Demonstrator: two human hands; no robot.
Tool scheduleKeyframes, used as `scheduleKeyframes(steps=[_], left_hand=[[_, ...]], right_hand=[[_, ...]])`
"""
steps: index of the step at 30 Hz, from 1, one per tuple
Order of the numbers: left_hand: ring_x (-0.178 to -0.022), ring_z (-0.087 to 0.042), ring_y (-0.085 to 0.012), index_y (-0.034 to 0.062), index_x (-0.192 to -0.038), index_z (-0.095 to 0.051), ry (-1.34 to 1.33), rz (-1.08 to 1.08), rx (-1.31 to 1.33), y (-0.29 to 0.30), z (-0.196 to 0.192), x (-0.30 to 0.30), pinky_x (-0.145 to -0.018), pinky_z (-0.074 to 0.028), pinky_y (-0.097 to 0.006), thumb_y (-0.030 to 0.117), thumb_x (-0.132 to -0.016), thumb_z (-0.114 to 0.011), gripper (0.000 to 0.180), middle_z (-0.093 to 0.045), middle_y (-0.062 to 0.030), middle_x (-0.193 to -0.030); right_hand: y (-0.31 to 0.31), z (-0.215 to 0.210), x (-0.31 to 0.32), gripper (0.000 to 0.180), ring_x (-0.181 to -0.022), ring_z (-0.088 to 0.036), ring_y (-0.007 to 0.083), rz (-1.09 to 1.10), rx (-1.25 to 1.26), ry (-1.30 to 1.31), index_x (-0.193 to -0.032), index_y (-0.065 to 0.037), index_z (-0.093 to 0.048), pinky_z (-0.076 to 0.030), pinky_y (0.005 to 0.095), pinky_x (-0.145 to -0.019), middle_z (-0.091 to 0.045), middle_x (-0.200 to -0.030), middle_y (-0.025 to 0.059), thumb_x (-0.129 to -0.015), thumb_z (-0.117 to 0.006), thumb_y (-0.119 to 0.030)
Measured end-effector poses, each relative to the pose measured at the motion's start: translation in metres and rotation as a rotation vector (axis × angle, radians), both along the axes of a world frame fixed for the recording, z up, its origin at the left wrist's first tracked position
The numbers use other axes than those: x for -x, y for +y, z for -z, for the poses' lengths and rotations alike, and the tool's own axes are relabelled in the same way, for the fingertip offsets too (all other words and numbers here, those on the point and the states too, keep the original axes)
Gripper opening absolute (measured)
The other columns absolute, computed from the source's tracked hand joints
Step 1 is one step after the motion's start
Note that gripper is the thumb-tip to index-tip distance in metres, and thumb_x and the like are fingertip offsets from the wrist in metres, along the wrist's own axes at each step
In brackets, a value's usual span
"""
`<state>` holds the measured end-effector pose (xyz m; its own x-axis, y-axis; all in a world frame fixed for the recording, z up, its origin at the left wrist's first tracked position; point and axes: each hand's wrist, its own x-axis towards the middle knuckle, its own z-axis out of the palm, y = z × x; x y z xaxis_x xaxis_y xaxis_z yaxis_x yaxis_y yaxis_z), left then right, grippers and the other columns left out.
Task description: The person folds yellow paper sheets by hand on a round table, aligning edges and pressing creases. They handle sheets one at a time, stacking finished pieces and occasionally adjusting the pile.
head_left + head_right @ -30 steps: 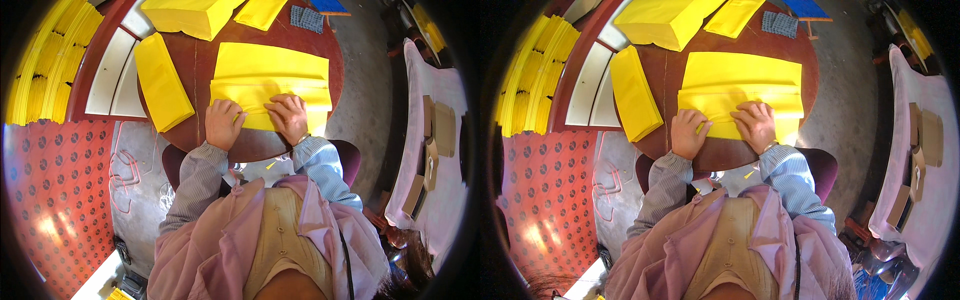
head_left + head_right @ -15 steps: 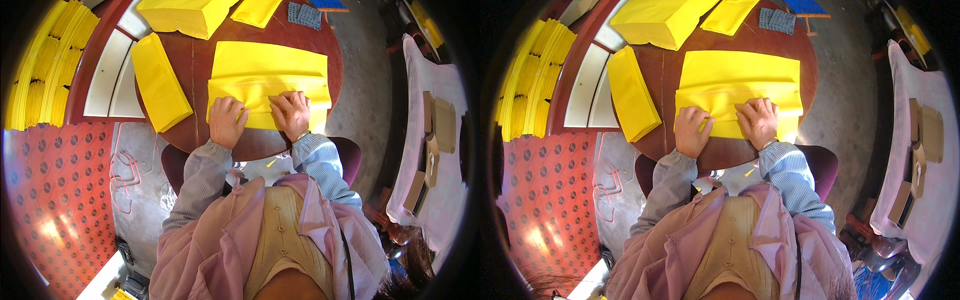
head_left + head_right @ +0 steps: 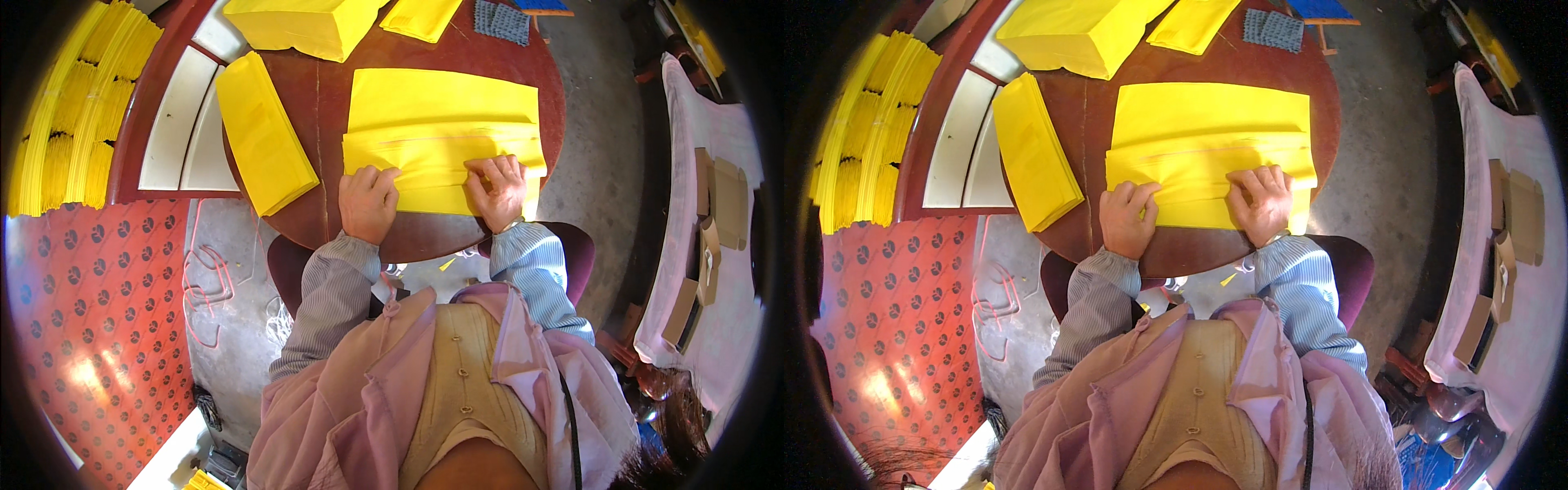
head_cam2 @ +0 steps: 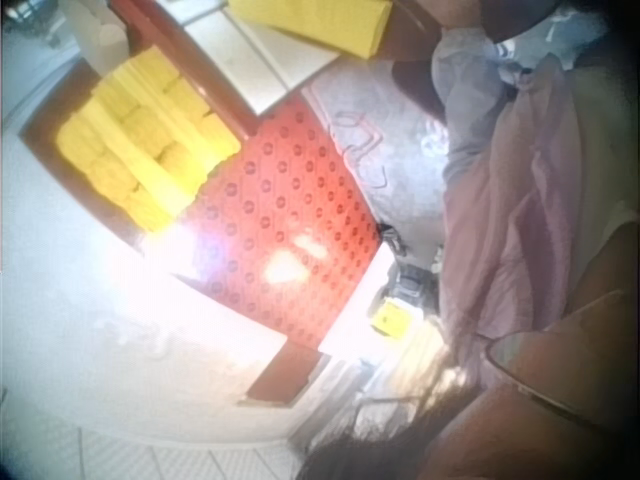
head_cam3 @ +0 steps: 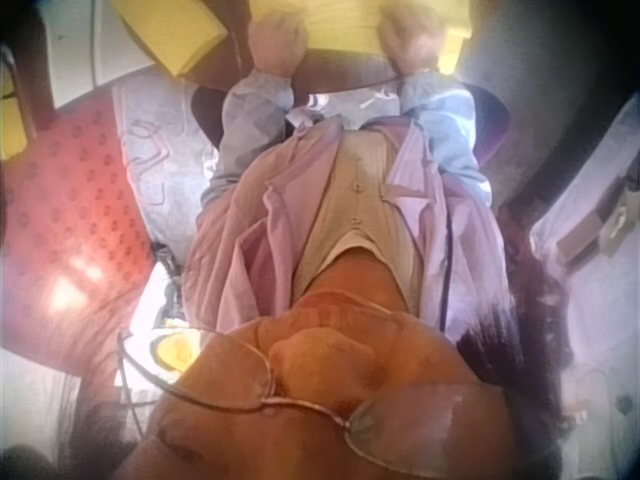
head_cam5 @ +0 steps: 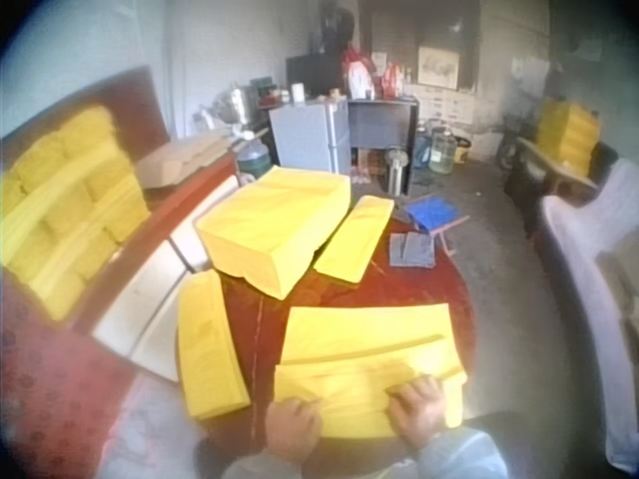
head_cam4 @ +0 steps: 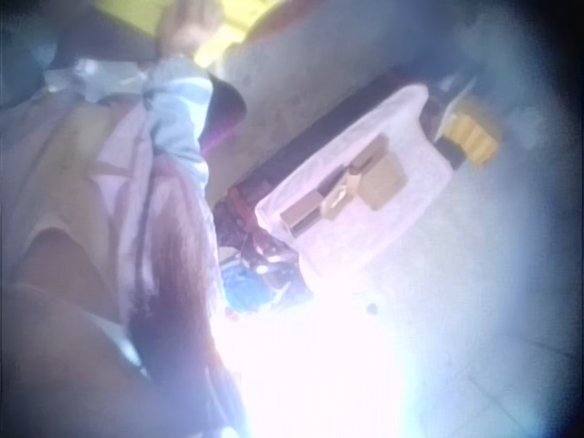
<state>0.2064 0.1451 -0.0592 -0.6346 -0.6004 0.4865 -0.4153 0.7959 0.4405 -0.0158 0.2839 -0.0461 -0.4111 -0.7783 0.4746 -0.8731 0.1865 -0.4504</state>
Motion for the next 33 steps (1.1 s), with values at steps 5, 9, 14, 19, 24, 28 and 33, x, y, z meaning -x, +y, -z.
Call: scheduleKeyframes(steps=[5,9,14,19,24,28,33], left_hand=[[-0.084,-0.062,-0.0287,0.0139,-0.103,-0.072,-0.025,-0.012,0.003,0.002,-0.001,-0.003,-0.074,-0.043,-0.043,0.007,-0.084,-0.076,0.02,-0.059,-0.0063,-0.087],[-0.093,-0.062,-0.0319,0.0119,-0.101,-0.07,0.045,-0.005,-0.001,0.004,-0.01,0.006,-0.081,-0.046,-0.044,0.006,-0.084,-0.076,0.019,-0.062,-0.0078,-0.094],[-0.1,-0.06,-0.0336,0.0112,-0.101,-0.07,0.087,0.087,0.014,0.006,-0.011,0.04,-0.088,-0.047,-0.046,0.005,-0.082,-0.074,0.021,-0.065,-0.0086,-0.101],[-0.097,-0.06,-0.0325,0.0113,-0.101,-0.071,-0.038,0.169,-0.041,0.004,-0.008,0.039,-0.087,-0.045,-0.047,0.005,-0.081,-0.072,0.021,-0.064,-0.0085,-0.098],[-0.089,-0.059,-0.0308,0.0122,-0.099,-0.071,-0.038,0.112,-0.032,0.008,-0.013,0.027,-0.085,-0.045,-0.046,0.01,-0.082,-0.074,0.018,-0.06,-0.0073,-0.088],[-0.085,-0.058,-0.0301,0.0122,-0.09,-0.066,-0.061,-0.011,0.019,0.013,-0.012,0.034,-0.078,-0.042,-0.045,0.019,-0.083,-0.08,0.017,-0.059,-0.006,-0.083],[-0.09,-0.06,-0.0311,0.012,-0.094,-0.068,-0.144,-0.123,-0.033,0.013,-0.01,0.047,-0.077,-0.042,-0.045,0.017,-0.085,-0.078,0.014,-0.063,-0.0062,-0.092]], right_hand=[[0.019,-0.001,0.011,0.011,-0.087,-0.064,0.0286,0.074,0.014,0.028,-0.091,-0.011,-0.078,-0.046,0.0457,-0.085,-0.071,-0.088,0.0064,-0.081,-0.076,-0.015],[0.02,-0.007,0.01,0.008,-0.089,-0.064,0.0296,0.102,-0.001,0.015,-0.086,-0.012,-0.076,-0.046,0.0462,-0.086,-0.07,-0.089,0.0065,-0.08,-0.078,-0.016],[-0.007,-0.011,-0.009,0.018,-0.105,-0.064,0.0285,-0.066,0.005,-0.008,-0.098,-0.014,-0.077,-0.046,0.0444,-0.094,-0.071,-0.108,0.0069,-0.081,-0.077,-0.019],[0.011,-0.012,0.01,0.029,-0.105,-0.064,0.0293,0.016,-0.058,0.002,-0.103,-0.014,-0.077,-0.046,0.0454,-0.096,-0.07,-0.102,0.0057,-0.075,-0.072,-0.016],[0.046,-0.011,0.042,0.018,-0.102,-0.062,0.0288,0.097,-0.109,-0.014,-0.1,-0.011,-0.076,-0.044,0.0452,-0.09,-0.069,-0.101,0.0063,-0.085,-0.073,-0.02],[0.043,-0.003,0.046,0.012,-0.094,-0.063,0.0263,0.15,-0.076,-0.012,-0.099,-0.011,-0.075,-0.044,0.0435,-0.085,-0.07,-0.096,0.0055,-0.089,-0.075,-0.017],[0.04,0.004,0.049,0.01,-0.091,-0.066,0.0258,0.273,-0.055,-0.045,-0.098,-0.01,-0.076,-0.045,0.0451,-0.085,-0.074,-0.091,0.0069,-0.089,-0.076,-0.014]])
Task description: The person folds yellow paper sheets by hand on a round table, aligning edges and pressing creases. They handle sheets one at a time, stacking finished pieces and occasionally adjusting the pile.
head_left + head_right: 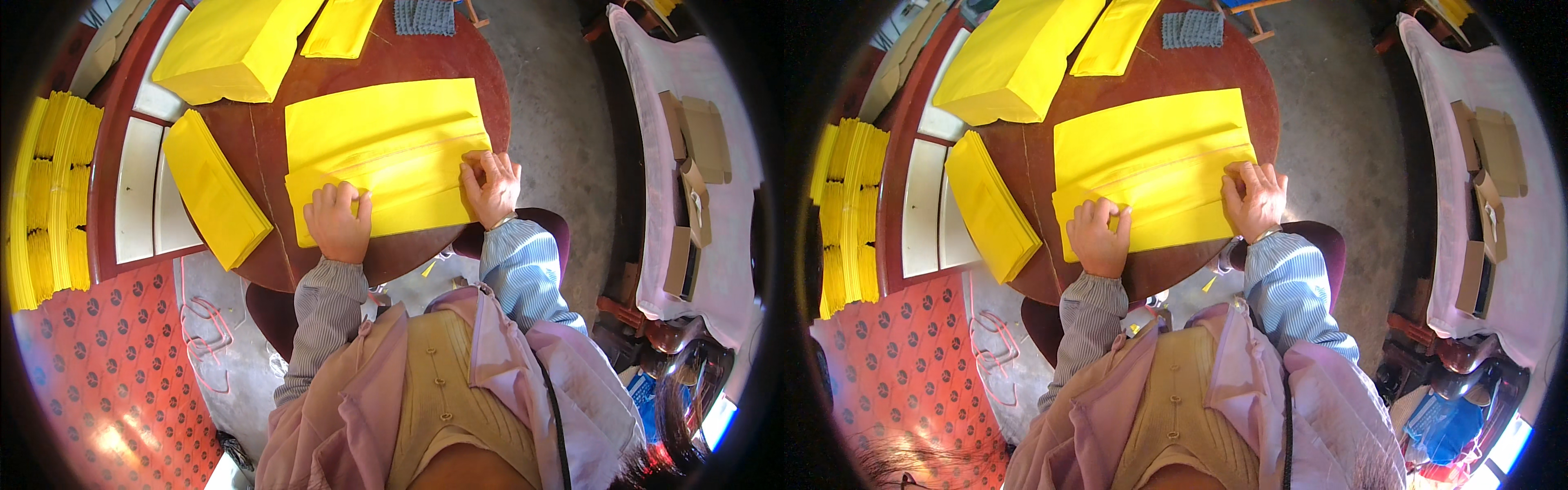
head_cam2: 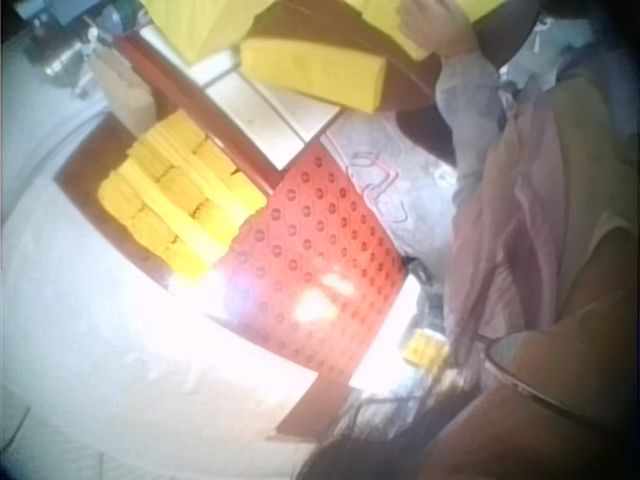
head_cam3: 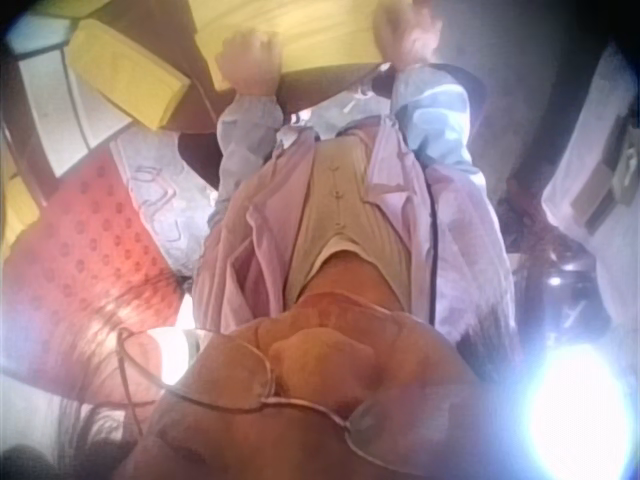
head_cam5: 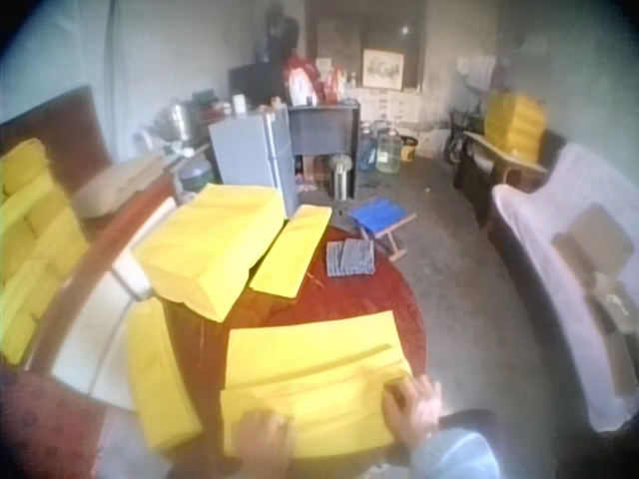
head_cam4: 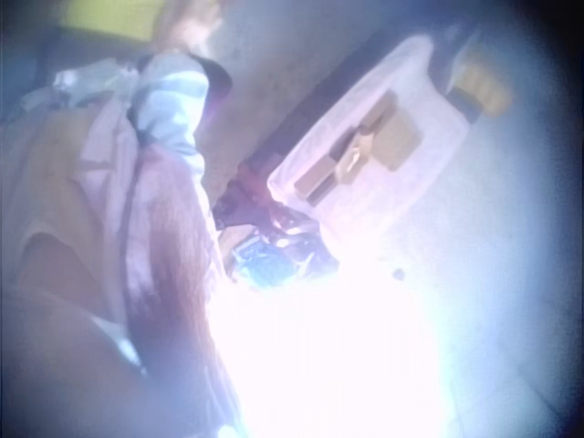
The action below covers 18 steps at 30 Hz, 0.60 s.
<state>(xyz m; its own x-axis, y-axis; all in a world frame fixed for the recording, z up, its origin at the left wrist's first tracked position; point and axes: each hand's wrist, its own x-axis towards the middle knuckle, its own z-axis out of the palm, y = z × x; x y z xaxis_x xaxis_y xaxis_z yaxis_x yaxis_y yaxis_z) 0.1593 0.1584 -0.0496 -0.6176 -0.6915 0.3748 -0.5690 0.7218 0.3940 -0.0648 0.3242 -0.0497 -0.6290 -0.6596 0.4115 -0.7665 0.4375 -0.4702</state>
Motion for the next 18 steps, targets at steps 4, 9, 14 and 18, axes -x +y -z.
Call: scheduleKeyframes(steps=[4,9,14,18], left_hand=[[-0.103,-0.063,-0.0322,0.0095,-0.109,-0.075,0.145,0.158,0.082,0.002,0.0,0.015,-0.084,-0.047,-0.046,0.008,-0.084,-0.07,0.025,-0.068,-0.0082,-0.106],[-0.116,-0.063,-0.0344,0.0063,-0.116,-0.074,0.125,0.395,-0.004,0.003,-0.001,0.03,-0.094,-0.05,-0.047,0.003,-0.084,-0.06,0.035,-0.071,-0.0107,-0.121],[-0.107,-0.063,-0.0356,0.0087,-0.106,-0.074,0.143,0.459,-0.096,-0.001,0.002,0.028,-0.091,-0.049,-0.046,-0.001,-0.084,-0.06,0.027,-0.071,-0.011,-0.111],[-0.101,-0.062,-0.036,0.008,-0.098,-0.07,0.115,0.35,-0.067,-0.005,0.001,-0.006,-0.087,-0.048,-0.046,-0.002,-0.081,-0.061,0.021,-0.067,-0.0116,-0.102]], right_hand=[[0.007,-0.005,0.008,0.012,-0.087,-0.065,0.0255,0.055,-0.023,0.036,-0.096,-0.01,-0.076,-0.045,0.046,-0.086,-0.074,-0.088,0.0058,-0.085,-0.078,-0.016],[-0.005,-0.02,-0.004,0.021,-0.098,-0.063,0.0272,-0.061,-0.035,0.182,-0.096,-0.015,-0.076,-0.044,0.0481,-0.09,-0.07,-0.102,0.0034,-0.075,-0.075,-0.013],[-0.028,-0.02,-0.03,0.027,-0.113,-0.063,0.0286,-0.362,-0.005,0.041,-0.105,-0.015,-0.077,-0.045,0.0465,-0.1,-0.072,-0.115,0.0027,-0.079,-0.071,-0.015],[-0.004,-0.019,-0.015,0.026,-0.112,-0.063,0.0282,-0.29,-0.051,0.015,-0.106,-0.014,-0.076,-0.045,0.0464,-0.099,-0.072,-0.113,0.0033,-0.081,-0.074,-0.017]])
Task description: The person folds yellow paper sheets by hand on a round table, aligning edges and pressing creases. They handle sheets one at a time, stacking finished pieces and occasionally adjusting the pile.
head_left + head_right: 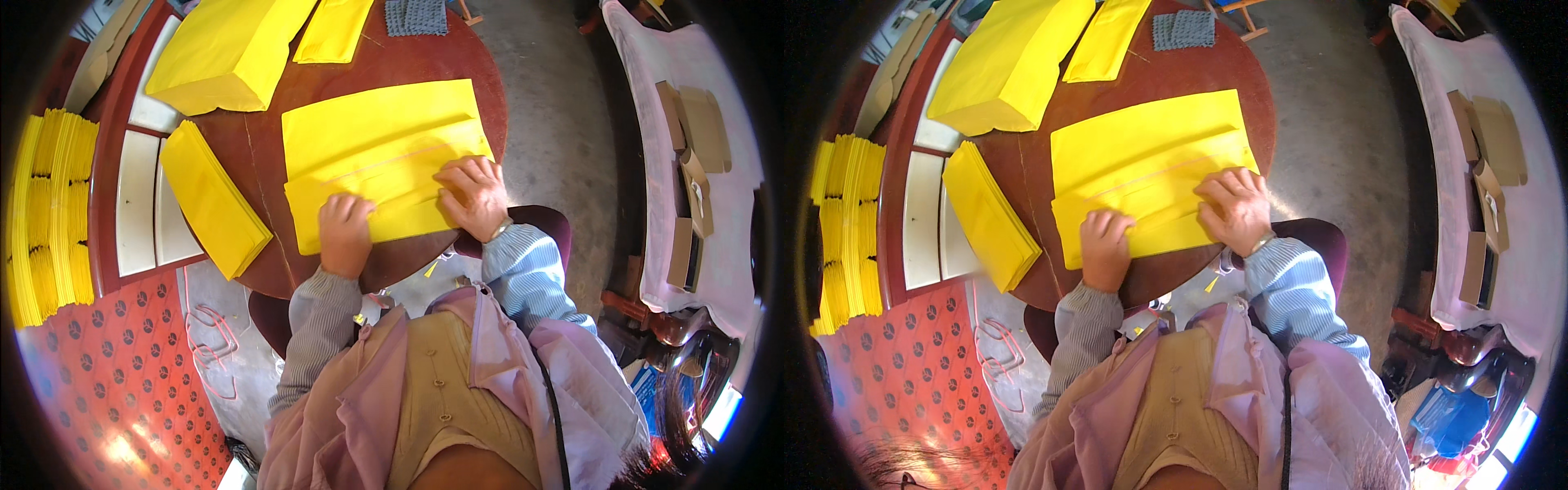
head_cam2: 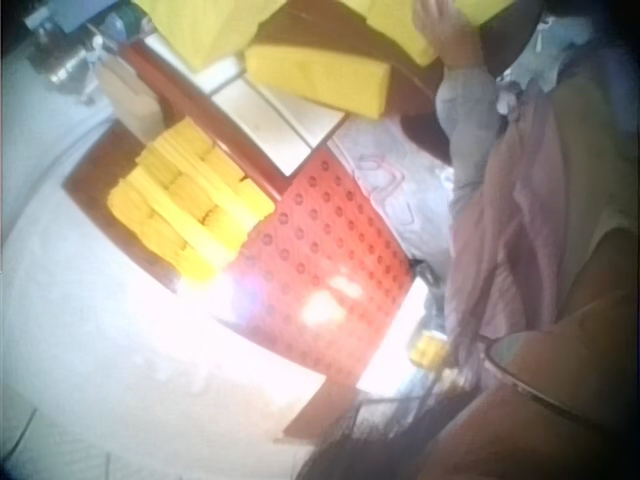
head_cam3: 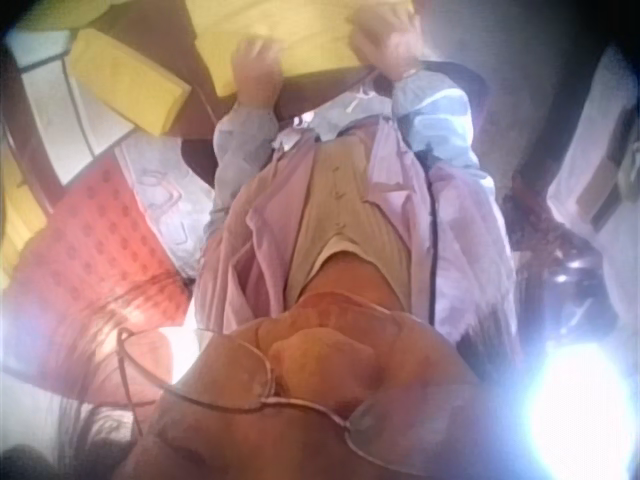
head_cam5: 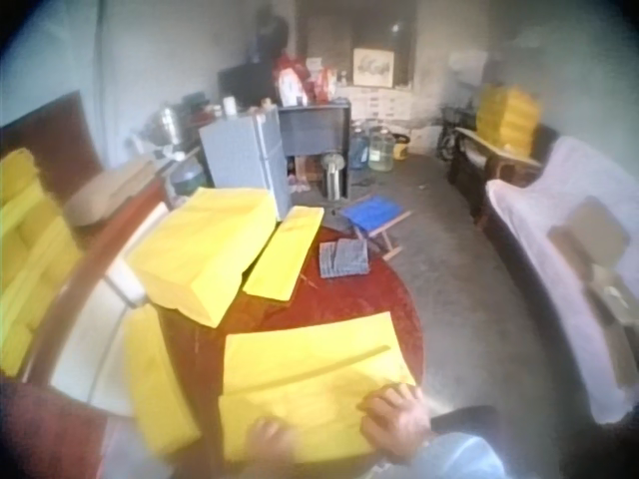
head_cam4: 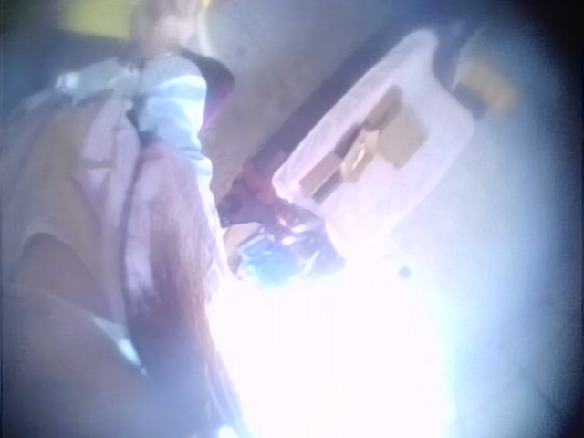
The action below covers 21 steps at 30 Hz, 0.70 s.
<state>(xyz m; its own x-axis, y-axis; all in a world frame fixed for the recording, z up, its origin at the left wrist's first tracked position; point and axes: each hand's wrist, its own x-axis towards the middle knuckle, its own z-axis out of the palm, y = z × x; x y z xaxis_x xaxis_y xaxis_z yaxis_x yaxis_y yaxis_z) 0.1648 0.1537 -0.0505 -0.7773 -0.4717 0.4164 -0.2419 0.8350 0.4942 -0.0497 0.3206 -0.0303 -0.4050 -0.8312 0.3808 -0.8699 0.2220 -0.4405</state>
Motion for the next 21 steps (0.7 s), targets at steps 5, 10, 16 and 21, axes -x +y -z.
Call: scheduleKeyframes(steps=[5,10,16,21], left_hand=[[-0.098,-0.061,-0.0365,0.0075,-0.094,-0.067,0.033,-0.118,-0.021,-0.002,-0.004,-0.04,-0.086,-0.047,-0.045,-0.003,-0.079,-0.062,0.019,-0.064,-0.012,-0.096],[-0.097,-0.063,-0.0385,0.0056,-0.103,-0.072,0.083,-0.209,-0.01,0.003,0.0,-0.052,-0.087,-0.048,-0.047,-0.002,-0.08,-0.065,0.025,-0.066,-0.0146,-0.099],[-0.106,-0.062,-0.033,0.0132,-0.132,-0.072,-0.022,-0.27,0.022,0.003,-0.002,-0.059,-0.092,-0.047,-0.046,0.01,-0.092,-0.072,0.04,-0.065,-0.011,-0.12],[-0.106,-0.061,-0.0332,0.0133,-0.133,-0.072,-0.071,-0.331,0.019,0.0,-0.005,-0.061,-0.091,-0.046,-0.045,0.008,-0.089,-0.074,0.044,-0.066,-0.0113,-0.119]], right_hand=[[0.028,0.004,0.014,0.02,-0.112,-0.062,0.0283,0.105,-0.041,-0.05,-0.104,-0.014,-0.076,-0.044,0.0469,-0.095,-0.072,-0.112,0.0036,-0.085,-0.075,-0.019],[0.023,0.009,0.014,0.023,-0.102,-0.062,0.0299,0.173,-0.022,0.029,-0.111,-0.015,-0.078,-0.044,0.0474,-0.088,-0.072,-0.103,0.0068,-0.09,-0.078,-0.023],[0.018,0.013,0.018,0.029,-0.103,-0.065,0.0282,0.217,-0.012,0.127,-0.117,-0.016,-0.08,-0.045,0.0455,-0.093,-0.072,-0.102,0.0049,-0.089,-0.079,-0.022],[0.022,0.017,0.022,0.027,-0.103,-0.065,0.0267,0.289,-0.039,0.173,-0.115,-0.017,-0.081,-0.045,0.0451,-0.095,-0.072,-0.102,0.0037,-0.088,-0.08,-0.021]])
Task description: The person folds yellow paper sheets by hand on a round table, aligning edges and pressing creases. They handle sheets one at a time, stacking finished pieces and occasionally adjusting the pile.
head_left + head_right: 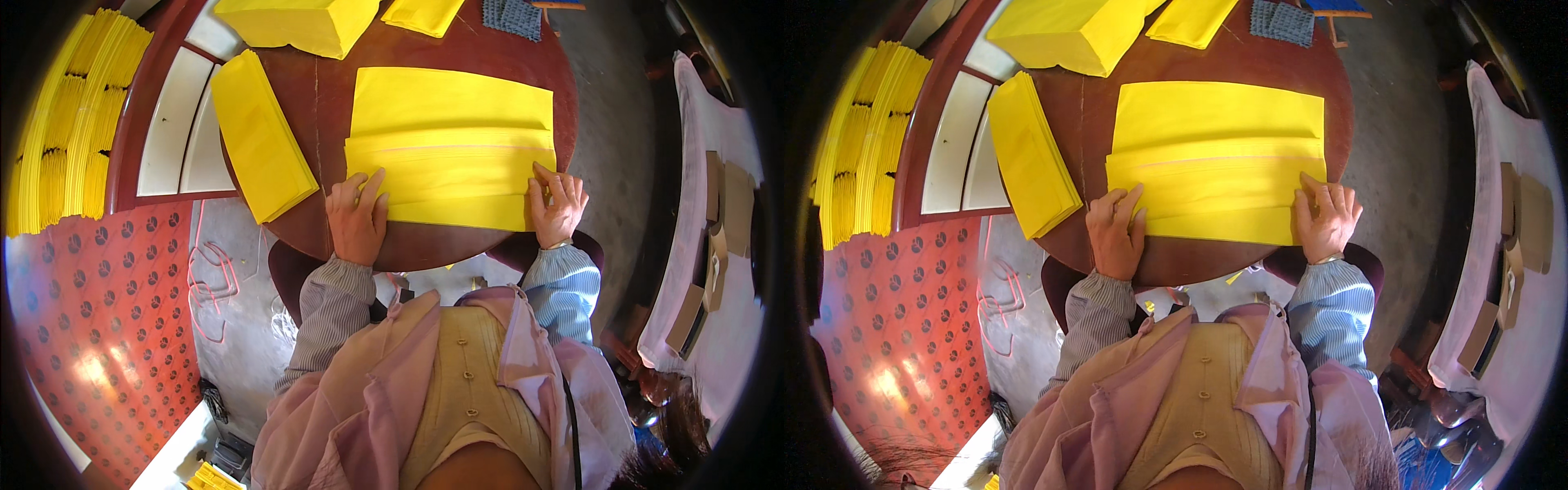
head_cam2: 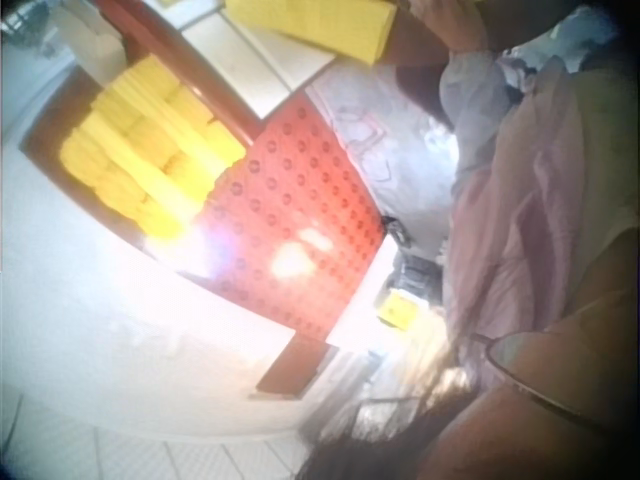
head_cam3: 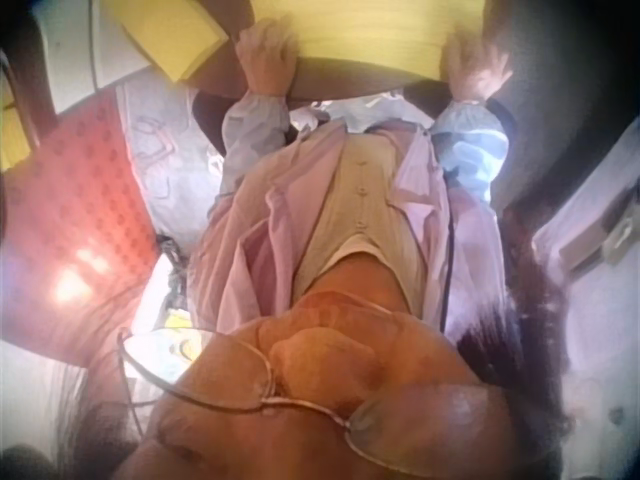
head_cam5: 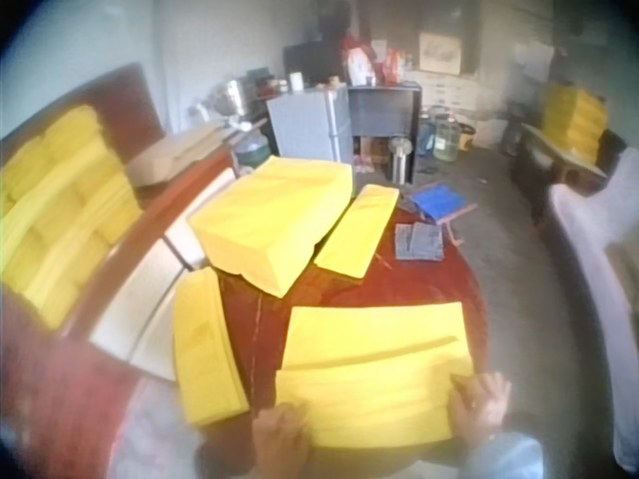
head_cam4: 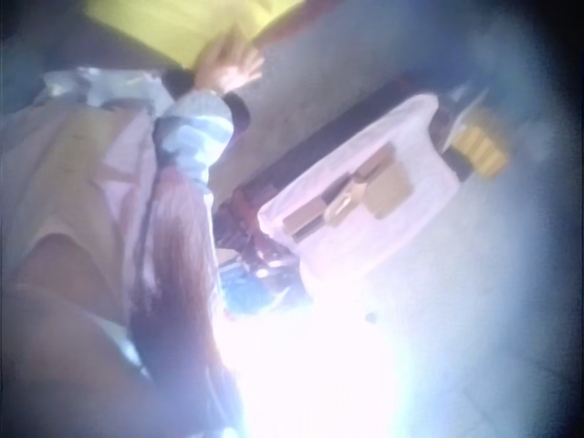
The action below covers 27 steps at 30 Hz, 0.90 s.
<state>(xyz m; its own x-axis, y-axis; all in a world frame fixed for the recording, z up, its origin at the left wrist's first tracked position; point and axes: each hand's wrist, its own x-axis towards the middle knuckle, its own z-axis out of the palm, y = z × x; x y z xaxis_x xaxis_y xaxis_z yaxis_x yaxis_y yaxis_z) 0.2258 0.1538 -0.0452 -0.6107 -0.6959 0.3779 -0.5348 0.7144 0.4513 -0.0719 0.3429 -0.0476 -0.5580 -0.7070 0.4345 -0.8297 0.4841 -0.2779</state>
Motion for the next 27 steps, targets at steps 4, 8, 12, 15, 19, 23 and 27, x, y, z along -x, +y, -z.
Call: scheduleKeyframes(steps=[4,8,12,15,19,23,27], left_hand=[[-0.112,-0.06,-0.0333,0.0142,-0.133,-0.071,-0.045,-0.024,0.014,0.001,0.005,-0.003,-0.097,-0.045,-0.047,0.013,-0.092,-0.072,0.041,-0.065,-0.0103,-0.122],[-0.116,-0.06,-0.0341,0.0136,-0.129,-0.072,0.089,0.064,0.121,0.004,0.011,0.014,-0.1,-0.046,-0.047,0.008,-0.088,-0.069,0.041,-0.066,-0.0099,-0.123],[-0.117,-0.061,-0.0322,0.0127,-0.126,-0.073,0.106,0.248,-0.013,0.018,0.01,0.054,-0.101,-0.047,-0.046,0.005,-0.086,-0.066,0.041,-0.067,-0.0089,-0.124],[-0.118,-0.062,-0.0298,0.0126,-0.124,-0.074,0.026,0.26,-0.015,0.028,0.004,0.068,-0.101,-0.047,-0.045,0.007,-0.087,-0.066,0.038,-0.068,-0.0079,-0.124],[-0.117,-0.062,-0.0284,0.0136,-0.122,-0.076,0.004,0.249,0.017,0.031,0.0,0.071,-0.1,-0.047,-0.045,0.01,-0.088,-0.067,0.036,-0.07,-0.007,-0.121],[-0.116,-0.062,-0.029,0.014,-0.123,-0.075,0.004,0.237,0.019,0.033,0.003,0.071,-0.1,-0.047,-0.045,0.01,-0.087,-0.067,0.037,-0.069,-0.0068,-0.121],[-0.114,-0.062,-0.0309,0.0152,-0.124,-0.074,0.02,0.203,0.019,0.034,0.007,0.058,-0.098,-0.047,-0.046,0.008,-0.084,-0.069,0.041,-0.067,-0.0072,-0.118]], right_hand=[[0.003,0.002,0.002,0.027,-0.101,-0.065,0.025,0.012,-0.001,0.01,-0.114,-0.017,-0.082,-0.045,0.0445,-0.094,-0.071,-0.1,0.0027,-0.086,-0.081,-0.019],[0.003,0.002,0.003,0.028,-0.099,-0.065,0.0244,0.006,0.0,0.014,-0.113,-0.017,-0.082,-0.045,0.0439,-0.094,-0.071,-0.099,0.0032,-0.085,-0.082,-0.019],[0.004,0.004,0.004,0.028,-0.099,-0.064,0.0246,0.002,0.007,0.004,-0.113,-0.017,-0.082,-0.045,0.044,-0.095,-0.07,-0.099,0.0029,-0.085,-0.082,-0.019],[0.006,0.0,0.004,0.027,-0.099,-0.065,0.0235,0.009,-0.02,0.01,-0.113,-0.016,-0.082,-0.045,0.0424,-0.096,-0.071,-0.1,0.0031,-0.086,-0.081,-0.017],[-0.002,-0.017,-0.002,0.029,-0.102,-0.064,0.025,-0.013,0.001,0.106,-0.112,-0.016,-0.082,-0.045,0.0417,-0.097,-0.071,-0.106,0.0041,-0.083,-0.08,-0.013],[-0.031,-0.024,-0.03,0.031,-0.106,-0.064,0.0271,-0.281,0.059,-0.04,-0.11,-0.016,-0.08,-0.046,0.0419,-0.096,-0.072,-0.113,0.0045,-0.08,-0.077,-0.013],[-0.042,-0.018,-0.046,0.024,-0.106,-0.064,0.0286,-0.337,0.049,-0.149,-0.104,-0.014,-0.079,-0.046,0.0427,-0.095,-0.073,-0.114,0.005,-0.081,-0.076,-0.013]])
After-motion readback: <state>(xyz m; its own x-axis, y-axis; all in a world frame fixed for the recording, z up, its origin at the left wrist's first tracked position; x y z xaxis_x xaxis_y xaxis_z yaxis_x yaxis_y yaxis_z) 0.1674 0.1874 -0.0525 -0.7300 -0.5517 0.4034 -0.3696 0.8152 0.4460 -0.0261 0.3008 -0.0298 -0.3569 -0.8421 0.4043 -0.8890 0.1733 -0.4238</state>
